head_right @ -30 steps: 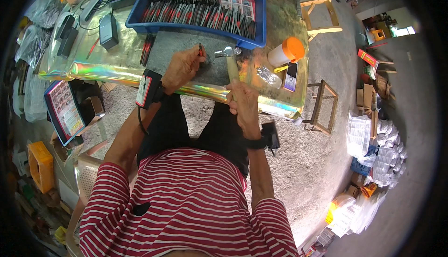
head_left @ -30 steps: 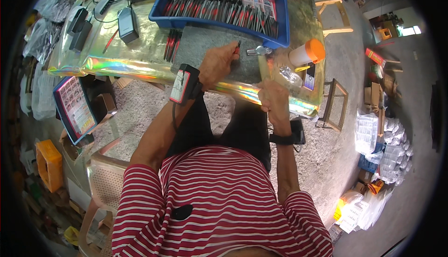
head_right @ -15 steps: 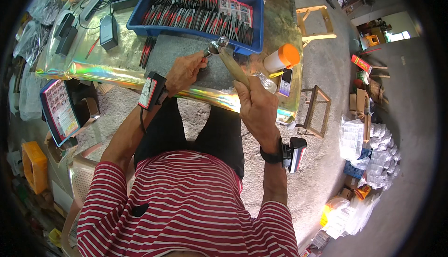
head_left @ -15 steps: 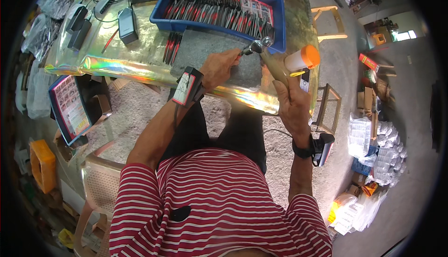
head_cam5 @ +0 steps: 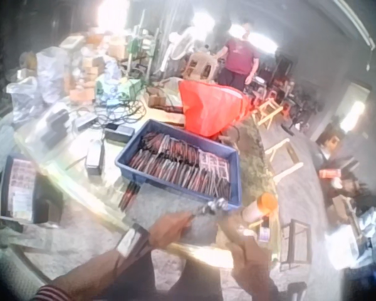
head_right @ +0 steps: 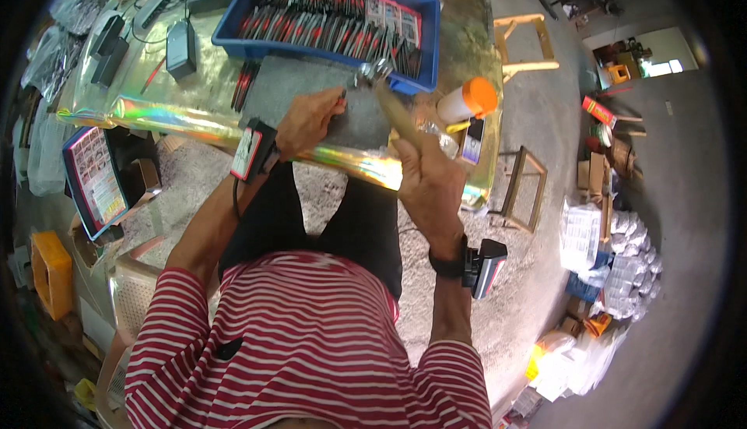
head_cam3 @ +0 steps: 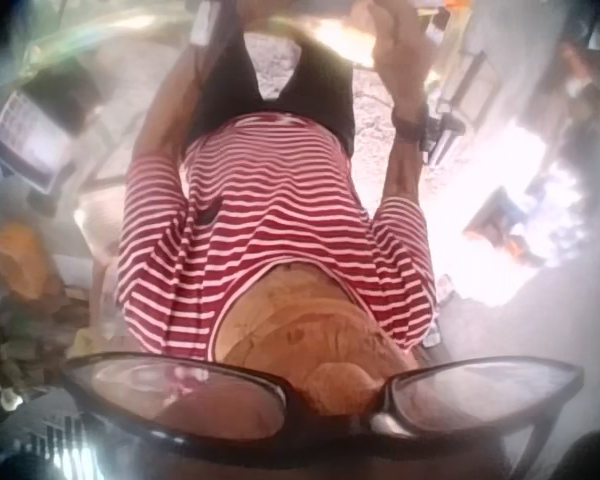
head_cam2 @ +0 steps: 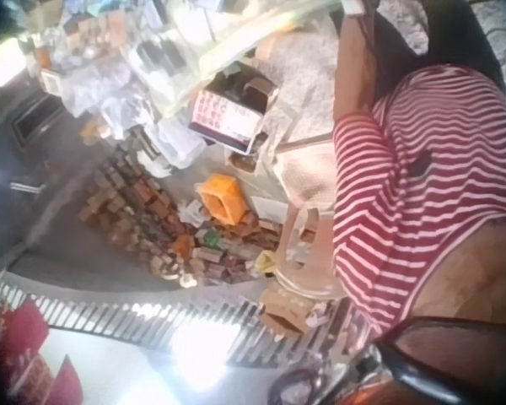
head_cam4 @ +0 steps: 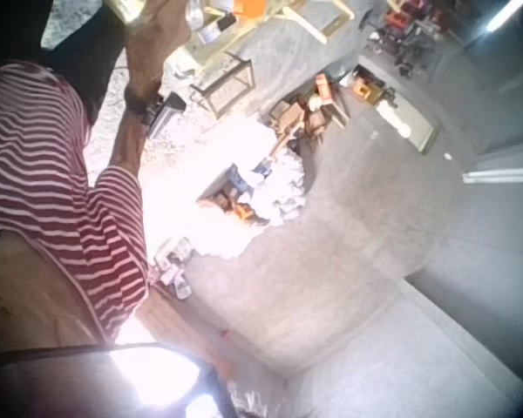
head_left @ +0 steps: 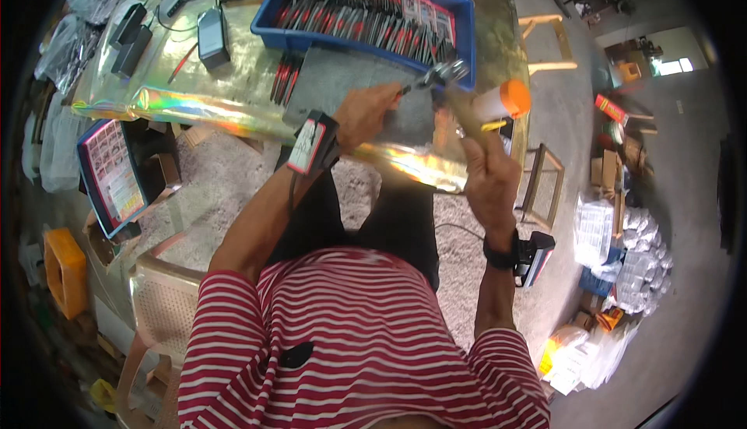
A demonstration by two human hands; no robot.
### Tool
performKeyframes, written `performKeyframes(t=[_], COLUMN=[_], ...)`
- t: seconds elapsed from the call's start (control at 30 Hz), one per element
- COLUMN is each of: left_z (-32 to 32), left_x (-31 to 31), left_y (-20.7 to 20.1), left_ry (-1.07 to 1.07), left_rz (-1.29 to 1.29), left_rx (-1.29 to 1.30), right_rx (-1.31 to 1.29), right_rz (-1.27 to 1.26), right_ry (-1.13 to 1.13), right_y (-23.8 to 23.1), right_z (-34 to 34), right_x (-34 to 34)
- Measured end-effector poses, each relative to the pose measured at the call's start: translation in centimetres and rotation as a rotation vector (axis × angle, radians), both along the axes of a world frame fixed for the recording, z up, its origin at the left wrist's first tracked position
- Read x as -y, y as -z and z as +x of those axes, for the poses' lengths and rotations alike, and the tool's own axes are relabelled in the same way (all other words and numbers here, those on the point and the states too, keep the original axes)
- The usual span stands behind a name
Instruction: The person picks up a small metal piece and a connector by hand, positions them on a wooden block, and strikes the assembly with a hammer before placing the component back into a tray.
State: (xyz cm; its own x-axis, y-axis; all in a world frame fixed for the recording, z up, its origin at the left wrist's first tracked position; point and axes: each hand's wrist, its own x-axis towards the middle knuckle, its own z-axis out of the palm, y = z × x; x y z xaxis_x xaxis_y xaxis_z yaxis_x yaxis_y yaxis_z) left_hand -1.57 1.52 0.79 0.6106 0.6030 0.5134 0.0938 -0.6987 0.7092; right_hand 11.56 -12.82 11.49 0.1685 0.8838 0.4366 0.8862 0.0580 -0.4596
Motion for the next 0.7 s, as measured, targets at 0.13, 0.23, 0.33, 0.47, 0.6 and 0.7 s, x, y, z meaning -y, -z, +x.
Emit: performKeyframes(t=[0.13, 0.23, 0.33, 0.47, 0.6, 0.7], left_z=[0.0, -0.2, -0.2, -0.4, -0.1, -0.3], left_x=[-0.2, 0.0, 0.1, 0.2, -0.1, 0.2], left_y=[0.0, -0.2, -0.5, -0.3, -0.4, -1.1], left_ry=[0.007, -0.006, 0.01, 0.014, 0.026, 0.068], left_rz=[-0.012, -0.005, -0.017, -0.058, -0.006, -0.226], left_rx=[0.018, 0.006, 0.054, 0.026, 0.053, -0.043], right_rx=[-0.202, -0.371, 0.072, -0.129, -0.603, -0.574], right_rz=[0.068, 0.241, 0.175, 0.015, -0.003, -0.032], right_ry=[-0.001, 0.023, -0.16, 0.013, 0.146, 0.13], right_y=[-2.5, -3.8, -0.5, 0.9, 4.5, 7.6], right_z=[-0.8, -1.6, -0.3, -1.0, 1.0, 1.5], right_x=[0.3, 1.0, -0.5, -0.5, -0.4, -0.5])
